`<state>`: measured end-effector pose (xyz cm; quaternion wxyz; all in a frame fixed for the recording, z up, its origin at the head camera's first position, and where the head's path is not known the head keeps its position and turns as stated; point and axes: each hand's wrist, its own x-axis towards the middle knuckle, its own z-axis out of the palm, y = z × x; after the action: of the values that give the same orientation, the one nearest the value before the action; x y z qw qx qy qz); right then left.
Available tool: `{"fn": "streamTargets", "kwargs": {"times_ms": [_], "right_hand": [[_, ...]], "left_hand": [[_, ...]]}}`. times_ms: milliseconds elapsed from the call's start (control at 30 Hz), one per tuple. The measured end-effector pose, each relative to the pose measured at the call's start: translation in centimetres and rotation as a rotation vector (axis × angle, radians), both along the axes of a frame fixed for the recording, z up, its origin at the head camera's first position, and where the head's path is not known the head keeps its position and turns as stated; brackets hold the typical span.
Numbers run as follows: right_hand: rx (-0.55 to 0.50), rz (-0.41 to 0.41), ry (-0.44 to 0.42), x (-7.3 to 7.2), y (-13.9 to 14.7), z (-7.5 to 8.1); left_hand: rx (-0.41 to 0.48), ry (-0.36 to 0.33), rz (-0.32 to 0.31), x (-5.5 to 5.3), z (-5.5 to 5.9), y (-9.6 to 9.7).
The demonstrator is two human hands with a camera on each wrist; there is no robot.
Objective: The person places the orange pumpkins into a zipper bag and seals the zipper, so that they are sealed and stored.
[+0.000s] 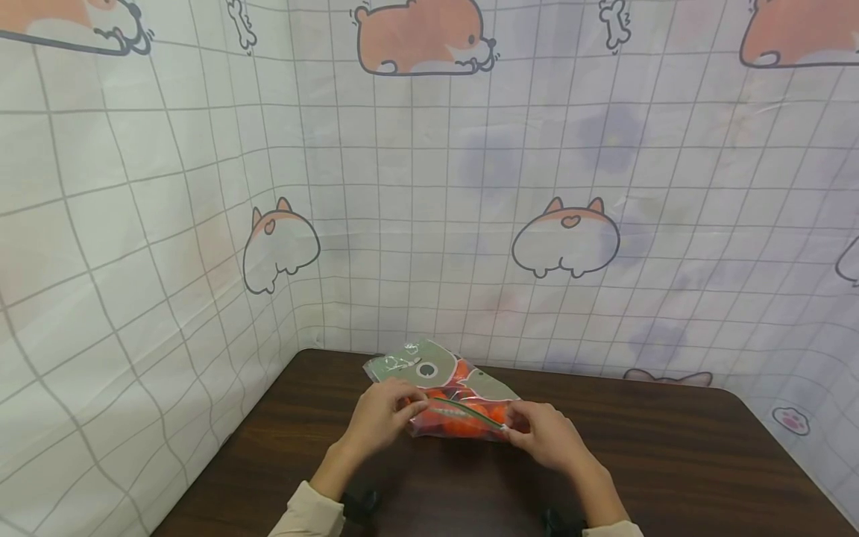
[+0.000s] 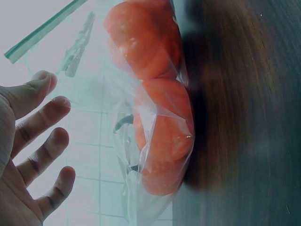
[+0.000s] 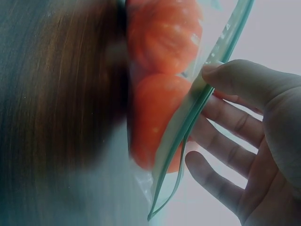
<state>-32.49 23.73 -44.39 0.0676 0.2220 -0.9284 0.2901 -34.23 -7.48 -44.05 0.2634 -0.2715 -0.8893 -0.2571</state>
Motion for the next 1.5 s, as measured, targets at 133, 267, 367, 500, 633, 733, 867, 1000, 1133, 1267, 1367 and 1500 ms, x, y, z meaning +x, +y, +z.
{"fn": "streamTargets", "kwargs": {"times_ms": [133,267,367,500,633,733,867,1000,1133,1267,1367,1500], "right_hand": [[-0.001,-0.009,0.0,0.0,0.1,0.0],[-0.006,-0.008,-0.001,0.0,0.2,-0.1],[-0.009,-0.004,0.001,-0.1,0.3,-0.1],[-0.016,-0.001,0.004,-0.2,0.3,-0.1],[-0.02,0.008,0.003,-0.2,0.4,-0.1],[-0.014,0.017,0.011,-0.3,0.5,-0.2],[-0.007,0.012,0.018,-0.3,0.6,-0.3],[-0.002,0.004,0.017,-0.3,0.8,-0.3],[0.0,0.003,0.017,-0.3,0.9,-0.3],[0.008,-0.002,0.027,-0.3,0.9,-0.3],[0.017,-0.014,0.038,-0.3,1.0,-0.2],[0.027,-0.047,0.036,-0.3,1.0,-0.2]], "left_hand": [[0.0,0.004,0.002,0.1,0.1,0.0],[0.007,0.007,0.001,0.0,0.1,-0.1],[0.011,0.009,0.006,-0.1,0.1,-0.2],[0.014,0.001,0.012,-0.2,0.1,-0.3],[0.017,-0.005,0.015,-0.3,0.0,-0.4],[0.021,-0.004,0.014,-0.3,0.1,-0.5],[0.03,-0.014,0.009,-0.2,0.2,-0.6],[0.037,-0.018,0.009,-0.2,0.2,-0.6],[0.039,-0.008,0.01,-0.3,0.2,-0.7],[0.038,-0.012,0.017,-0.2,0.3,-0.7],[0.036,-0.014,0.023,-0.2,0.3,-0.8],[0.044,-0.01,0.028,-0.4,0.2,-0.9]]}}
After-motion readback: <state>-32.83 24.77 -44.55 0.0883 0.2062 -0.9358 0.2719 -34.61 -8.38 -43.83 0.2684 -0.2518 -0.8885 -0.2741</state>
